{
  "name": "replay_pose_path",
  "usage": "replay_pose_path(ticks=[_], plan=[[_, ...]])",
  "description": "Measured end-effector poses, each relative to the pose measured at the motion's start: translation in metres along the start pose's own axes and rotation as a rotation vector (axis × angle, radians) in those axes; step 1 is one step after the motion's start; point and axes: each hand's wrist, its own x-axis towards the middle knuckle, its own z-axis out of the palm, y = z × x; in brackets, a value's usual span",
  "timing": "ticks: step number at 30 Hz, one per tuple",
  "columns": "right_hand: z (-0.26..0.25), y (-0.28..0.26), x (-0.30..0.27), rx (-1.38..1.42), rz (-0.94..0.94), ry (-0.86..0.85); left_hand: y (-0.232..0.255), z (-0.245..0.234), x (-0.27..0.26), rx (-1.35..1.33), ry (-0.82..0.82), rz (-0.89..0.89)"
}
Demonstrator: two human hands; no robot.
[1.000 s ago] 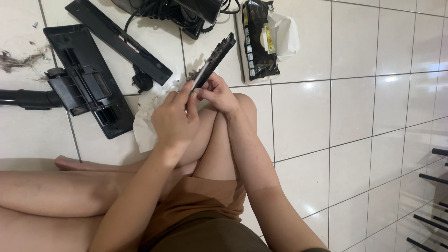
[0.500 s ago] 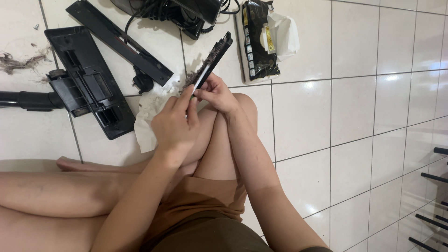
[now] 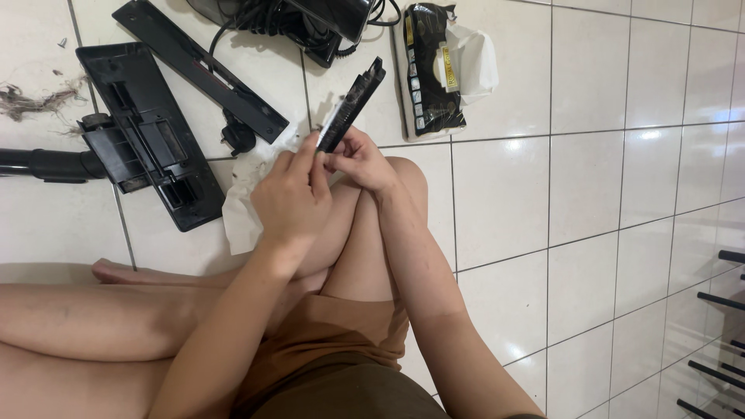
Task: The person sits on the floor and cleans a disassembled vacuum cleaner head. They wipe the plastic housing with a tissue, then use a screwdriver to scrape hair and debris from the brush roll and its housing before wiping it again.
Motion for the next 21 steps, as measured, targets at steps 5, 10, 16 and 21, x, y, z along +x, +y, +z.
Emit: replay_pose_path(ticks=[5,10,16,21], plan=[[-0.002,0.000,0.003,-0.042,-0.005,-0.011,0.000,0.001,0.004,0.010,0.028,0.035],[-0.007,0.011,0.000,-0.029,-0.026,-0.034,0.000,0.002,0.000,0.012,0.037,0.021],[-0.010,0.014,0.002,-0.007,-0.048,-0.044,0.003,0.002,0.000,-0.005,0.084,0.047],[-0.005,0.009,-0.001,-0.010,-0.010,-0.036,0.002,0.001,-0.001,-0.011,0.045,0.024]])
